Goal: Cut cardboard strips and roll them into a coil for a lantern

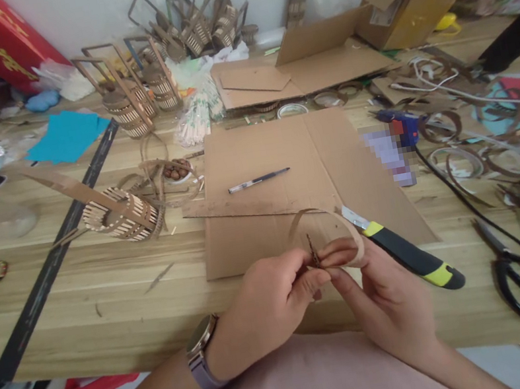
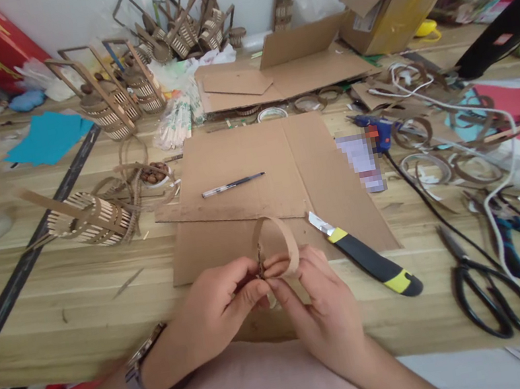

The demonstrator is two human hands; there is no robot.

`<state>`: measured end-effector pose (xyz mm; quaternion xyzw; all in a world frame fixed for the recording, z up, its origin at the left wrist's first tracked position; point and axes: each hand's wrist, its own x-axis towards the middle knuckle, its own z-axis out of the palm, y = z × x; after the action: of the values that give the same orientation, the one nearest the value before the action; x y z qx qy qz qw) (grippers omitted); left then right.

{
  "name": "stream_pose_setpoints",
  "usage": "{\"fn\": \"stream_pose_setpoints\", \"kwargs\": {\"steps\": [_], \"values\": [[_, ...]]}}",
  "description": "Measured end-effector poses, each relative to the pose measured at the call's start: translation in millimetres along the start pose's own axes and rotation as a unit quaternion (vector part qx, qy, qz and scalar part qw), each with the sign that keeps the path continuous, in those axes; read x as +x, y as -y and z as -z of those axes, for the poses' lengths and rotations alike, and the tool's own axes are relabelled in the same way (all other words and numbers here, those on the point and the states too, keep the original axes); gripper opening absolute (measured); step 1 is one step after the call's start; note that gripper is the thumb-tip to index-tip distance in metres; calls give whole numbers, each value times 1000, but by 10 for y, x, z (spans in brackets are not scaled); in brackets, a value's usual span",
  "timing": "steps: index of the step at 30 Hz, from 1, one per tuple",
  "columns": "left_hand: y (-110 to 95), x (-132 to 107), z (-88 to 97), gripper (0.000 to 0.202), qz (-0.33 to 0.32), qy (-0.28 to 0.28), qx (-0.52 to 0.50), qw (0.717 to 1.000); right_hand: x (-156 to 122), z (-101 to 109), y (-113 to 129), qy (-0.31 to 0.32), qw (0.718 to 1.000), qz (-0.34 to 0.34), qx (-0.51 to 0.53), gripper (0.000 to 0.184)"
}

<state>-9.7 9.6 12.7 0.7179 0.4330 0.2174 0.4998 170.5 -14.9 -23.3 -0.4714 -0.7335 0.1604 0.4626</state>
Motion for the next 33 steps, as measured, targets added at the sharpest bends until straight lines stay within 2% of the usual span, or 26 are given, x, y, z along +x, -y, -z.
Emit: {"fn": "stream_pose_setpoints", "kwargs": {"steps": [6, 9, 13, 18, 21, 24, 33], "values": [[-46, 1, -25, 30, -11, -7, 34, 999, 37, 53, 18, 6, 992, 83, -95, 16], [-71, -3, -35, 30, -14, -15, 46, 999, 45, 67, 23, 5, 989, 96, -111, 16], [-58, -13, -41, 31, -16, -9, 38, 999, 15, 56, 26, -5, 994, 55, -94, 11], [-20, -32, -24, 30, -27, 15, 12, 999, -22, 2, 21, -26, 997, -70, 25, 8], [-18, -27, -8, 31, -18, 14, 14, 1000, -31, -26, 6, -17, 994, -90, 67, 9], [-19, -10, 1, 33, -5, 4, 25, 1000, -43, -35, -22, -10, 996, -72, 55, 6], [-35, 7, -38, 29, 0, -20, 38, 999, 36, 47, 3, -3, 994, 70, -82, 13]]}}
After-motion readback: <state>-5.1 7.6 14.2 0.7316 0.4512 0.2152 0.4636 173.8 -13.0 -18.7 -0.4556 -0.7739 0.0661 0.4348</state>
